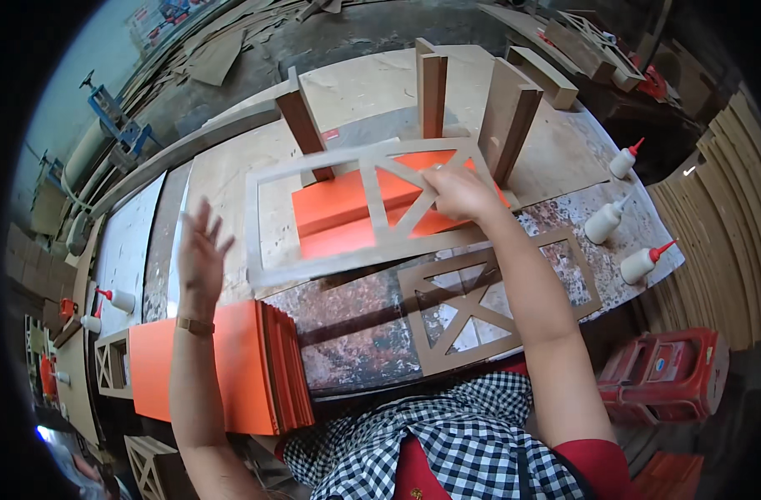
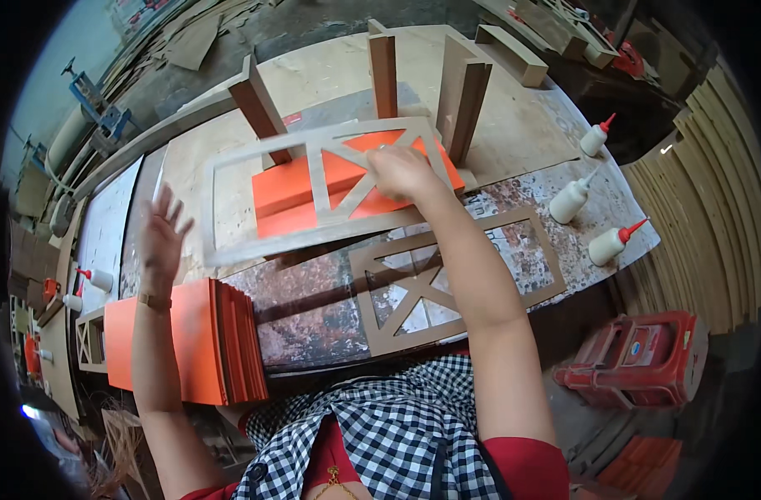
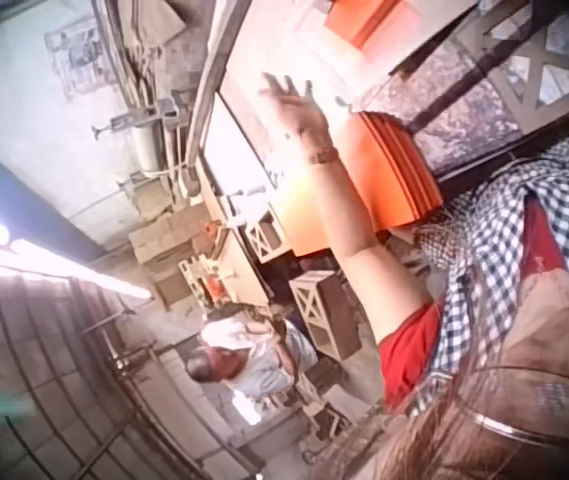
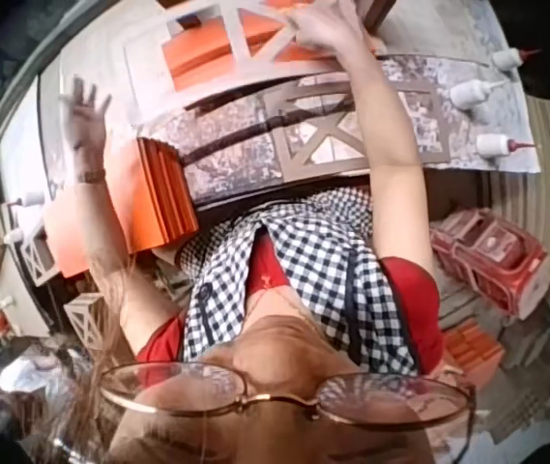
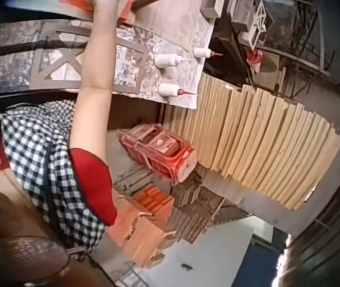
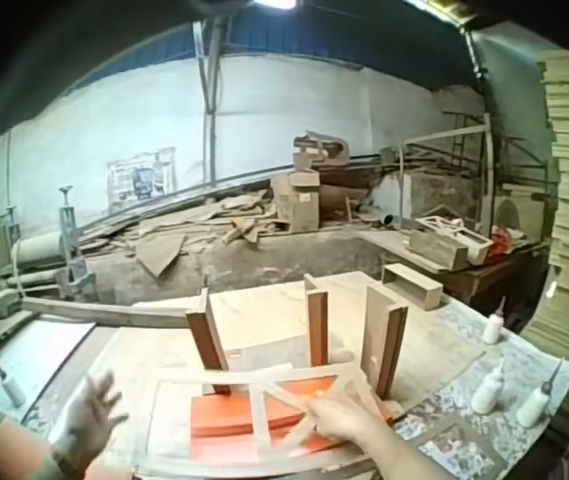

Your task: Applying adhesive to wooden frames and attaching orange panels to assemble a structure.

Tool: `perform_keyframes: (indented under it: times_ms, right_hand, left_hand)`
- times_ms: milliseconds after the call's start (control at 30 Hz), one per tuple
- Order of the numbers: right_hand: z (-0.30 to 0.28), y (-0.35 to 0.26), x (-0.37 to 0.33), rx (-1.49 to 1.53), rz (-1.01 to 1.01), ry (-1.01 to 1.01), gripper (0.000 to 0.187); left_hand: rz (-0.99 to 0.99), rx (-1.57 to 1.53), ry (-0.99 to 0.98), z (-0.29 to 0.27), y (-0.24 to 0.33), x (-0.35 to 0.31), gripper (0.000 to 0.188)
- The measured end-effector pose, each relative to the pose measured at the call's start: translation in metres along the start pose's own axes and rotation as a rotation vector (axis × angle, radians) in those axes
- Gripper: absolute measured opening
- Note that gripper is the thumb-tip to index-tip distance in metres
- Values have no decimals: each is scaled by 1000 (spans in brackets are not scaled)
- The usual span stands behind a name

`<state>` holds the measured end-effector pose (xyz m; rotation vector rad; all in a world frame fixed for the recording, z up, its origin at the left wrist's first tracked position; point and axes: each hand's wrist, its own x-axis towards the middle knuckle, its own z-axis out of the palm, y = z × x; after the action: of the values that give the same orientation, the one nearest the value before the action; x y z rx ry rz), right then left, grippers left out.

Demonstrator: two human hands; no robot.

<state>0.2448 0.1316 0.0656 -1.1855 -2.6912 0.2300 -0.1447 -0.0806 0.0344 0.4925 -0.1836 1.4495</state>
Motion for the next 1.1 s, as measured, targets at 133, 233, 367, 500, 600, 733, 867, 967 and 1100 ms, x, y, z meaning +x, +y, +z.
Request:
perform_keyframes:
  times_ms: [133, 233, 367, 500, 600, 733, 867, 967, 1100]
  right_hand:
    - [13, 20, 27, -50, -42, -174, 16]
    - [21, 33, 43, -20, -10, -286, 16]
    - [33, 46, 58, -49, -1, -336, 22]
    - [40, 58, 62, -98, 4, -344, 28]
    - [40, 65, 59, -129, 24, -312, 28]
    - [50, 79, 49, 226, 26, -39, 30]
    - [65, 95, 32, 166, 22, 133, 35]
    - [72, 100, 30, -8, 12, 213, 39]
    - [71, 100, 31, -78, -21, 118, 43]
  left_hand:
    - [-73, 565, 366, -24, -17, 20, 61]
    - [-123, 1162, 733, -30, -65, 41, 58]
    - [-140, 1416, 859, -32, -100, 58, 57]
    - [-149, 1509, 869, -37, -119, 79, 57]
    - [-154, 1575, 872, -41, -127, 92, 57]
    - [-168, 1660, 866, -46, -128, 102, 56]
    - [-172, 1740, 868, -49, -136, 107, 56]
    - [-169, 1780, 876, -48, -141, 108, 56]
    - [-187, 1631, 930, -38, -145, 113, 56]
